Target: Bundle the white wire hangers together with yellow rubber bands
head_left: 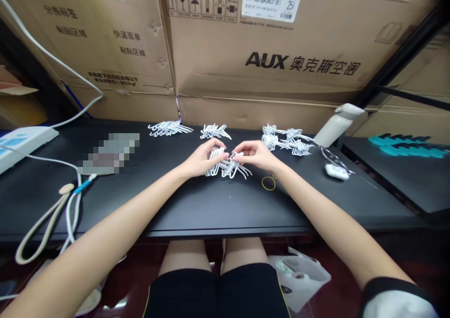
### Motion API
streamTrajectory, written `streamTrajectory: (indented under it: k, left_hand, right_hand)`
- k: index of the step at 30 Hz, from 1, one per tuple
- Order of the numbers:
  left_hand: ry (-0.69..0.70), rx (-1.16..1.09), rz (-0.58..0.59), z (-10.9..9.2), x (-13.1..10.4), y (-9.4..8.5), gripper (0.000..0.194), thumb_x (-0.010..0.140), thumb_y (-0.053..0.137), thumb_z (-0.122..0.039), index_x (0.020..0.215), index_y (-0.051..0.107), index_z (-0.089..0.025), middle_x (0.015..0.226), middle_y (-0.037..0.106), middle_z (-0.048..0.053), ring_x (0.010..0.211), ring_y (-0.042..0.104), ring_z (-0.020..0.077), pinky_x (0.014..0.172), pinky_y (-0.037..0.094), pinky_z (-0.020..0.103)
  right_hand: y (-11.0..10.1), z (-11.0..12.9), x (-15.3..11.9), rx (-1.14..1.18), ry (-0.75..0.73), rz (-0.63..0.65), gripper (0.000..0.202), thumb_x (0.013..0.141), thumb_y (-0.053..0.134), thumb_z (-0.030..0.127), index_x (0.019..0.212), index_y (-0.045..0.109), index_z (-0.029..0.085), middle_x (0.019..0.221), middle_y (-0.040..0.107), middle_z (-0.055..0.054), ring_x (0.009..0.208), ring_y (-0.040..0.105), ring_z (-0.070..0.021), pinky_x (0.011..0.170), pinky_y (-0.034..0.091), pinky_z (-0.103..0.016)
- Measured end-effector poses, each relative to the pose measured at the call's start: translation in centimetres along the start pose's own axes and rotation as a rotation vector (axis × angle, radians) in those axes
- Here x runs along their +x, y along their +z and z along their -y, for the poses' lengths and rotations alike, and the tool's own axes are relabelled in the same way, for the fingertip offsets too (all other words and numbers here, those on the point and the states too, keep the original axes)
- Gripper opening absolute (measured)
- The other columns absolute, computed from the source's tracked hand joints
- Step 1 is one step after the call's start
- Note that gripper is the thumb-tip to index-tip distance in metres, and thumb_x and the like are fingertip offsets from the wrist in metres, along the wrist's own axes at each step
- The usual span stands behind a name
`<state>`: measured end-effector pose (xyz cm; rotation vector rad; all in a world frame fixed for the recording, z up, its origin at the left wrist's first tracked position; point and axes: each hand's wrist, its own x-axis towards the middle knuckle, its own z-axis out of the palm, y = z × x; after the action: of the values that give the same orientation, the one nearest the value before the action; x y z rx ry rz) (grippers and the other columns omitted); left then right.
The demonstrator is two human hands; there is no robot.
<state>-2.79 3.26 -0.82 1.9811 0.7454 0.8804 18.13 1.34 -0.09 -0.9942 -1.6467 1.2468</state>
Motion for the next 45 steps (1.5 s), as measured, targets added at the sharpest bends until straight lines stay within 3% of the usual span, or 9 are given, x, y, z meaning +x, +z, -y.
streamTrajectory:
  k: [9, 16, 20, 25, 28, 31, 34, 40, 45]
  left_hand:
    - [0.122, 0.155, -0.035, 0.1, -0.1, 0.4, 0.031, 0.079, 0.06, -0.043, 0.094, 0.056, -0.016, 0.09, 0.062, 0.005, 0.077, 0.056, 0.0152, 0.068, 0.042, 0.025]
    - [0.044, 0.283, 0.005, -1.3, -0.8, 0.4, 0.035, 0.083, 0.053, -0.046, 0.105, 0.053, -0.019, 0.074, 0.06, -0.002, 0.057, 0.047, 0.0113, 0.056, 0.035, 0.022]
    - [0.019, 0.298, 0.045, -2.0, -1.1, 0.4, 0.046, 0.082, 0.052, -0.047, 0.119, 0.047, -0.02, 0.07, 0.061, -0.003, 0.055, 0.05, 0.013, 0.056, 0.036, 0.022]
    - [0.013, 0.316, 0.055, -2.0, -1.1, 0.7, 0.053, 0.078, 0.056, -0.051, 0.12, 0.049, -0.02, 0.07, 0.06, -0.003, 0.055, 0.05, 0.0125, 0.056, 0.037, 0.022]
    - [0.034, 0.266, 0.024, -1.5, -0.8, 0.7, 0.05, 0.078, 0.057, -0.051, 0.117, 0.054, -0.02, 0.082, 0.065, 0.0, 0.064, 0.056, 0.0137, 0.062, 0.041, 0.023]
    - [0.047, 0.188, 0.004, -1.0, -0.4, 0.5, 0.043, 0.079, 0.057, -0.049, 0.109, 0.061, -0.018, 0.097, 0.066, 0.004, 0.084, 0.06, 0.0181, 0.078, 0.043, 0.027]
    - [-0.017, 0.074, -0.038, -0.8, -0.1, 0.1, 0.04, 0.078, 0.058, -0.049, 0.102, 0.064, -0.017, 0.102, 0.066, 0.006, 0.095, 0.059, 0.0213, 0.088, 0.042, 0.031]
    - [-0.19, -0.079, -0.021, -0.7, -0.1, 0.0, 0.042, 0.077, 0.059, -0.051, 0.102, 0.065, -0.018, 0.104, 0.067, 0.005, 0.1, 0.058, 0.023, 0.091, 0.042, 0.034]
    - [-0.232, -0.108, -0.055, -0.6, -0.1, 0.3, 0.042, 0.075, 0.061, -0.051, 0.102, 0.066, -0.018, 0.106, 0.067, 0.006, 0.102, 0.058, 0.0233, 0.093, 0.041, 0.035]
  right_hand:
    - [0.5, -0.4, -0.1, 0.026, -0.05, 0.011, 0.032, 0.055, 0.082, 0.029, 0.081, 0.069, 0.015, 0.072, 0.069, -0.003, 0.062, 0.062, -0.0136, 0.062, 0.052, -0.028]
    - [0.6, -0.4, -0.2, 0.085, -0.043, 0.018, 0.036, 0.054, 0.083, 0.026, 0.084, 0.069, 0.015, 0.072, 0.067, -0.001, 0.065, 0.062, -0.0129, 0.066, 0.053, -0.029]
    - [0.5, 0.2, -0.3, 0.116, -0.027, 0.054, 0.041, 0.051, 0.085, 0.023, 0.087, 0.068, 0.015, 0.08, 0.067, -0.002, 0.069, 0.062, -0.012, 0.072, 0.054, -0.029]
    - [0.4, 0.5, -0.4, 0.127, -0.038, 0.084, 0.036, 0.057, 0.082, 0.023, 0.089, 0.067, 0.015, 0.089, 0.067, -0.004, 0.073, 0.063, -0.0122, 0.074, 0.055, -0.029]
    - [0.3, 0.5, -0.3, 0.088, -0.041, 0.048, 0.029, 0.063, 0.078, 0.028, 0.086, 0.067, 0.015, 0.086, 0.068, -0.004, 0.071, 0.064, -0.0126, 0.074, 0.055, -0.03]
    - [0.3, 0.2, -0.1, 0.047, -0.043, -0.013, 0.027, 0.065, 0.077, 0.032, 0.083, 0.066, 0.015, 0.079, 0.068, -0.003, 0.069, 0.065, -0.0136, 0.071, 0.055, -0.031]
    - [0.6, -0.3, 0.0, 0.023, -0.036, -0.034, 0.028, 0.063, 0.078, 0.033, 0.083, 0.066, 0.016, 0.08, 0.067, -0.003, 0.07, 0.064, -0.0136, 0.07, 0.054, -0.029]
    - [1.8, -0.9, -0.1, 0.081, 0.005, -0.051, 0.034, 0.06, 0.079, 0.036, 0.083, 0.064, 0.016, 0.078, 0.066, -0.002, 0.059, 0.058, -0.0101, 0.057, 0.049, -0.025]
    - [2.9, -1.2, -0.4, 0.09, -0.083, -0.091, 0.035, 0.056, 0.081, 0.037, 0.073, 0.058, 0.017, 0.072, 0.062, -0.001, 0.065, 0.058, -0.0126, 0.063, 0.049, -0.028]
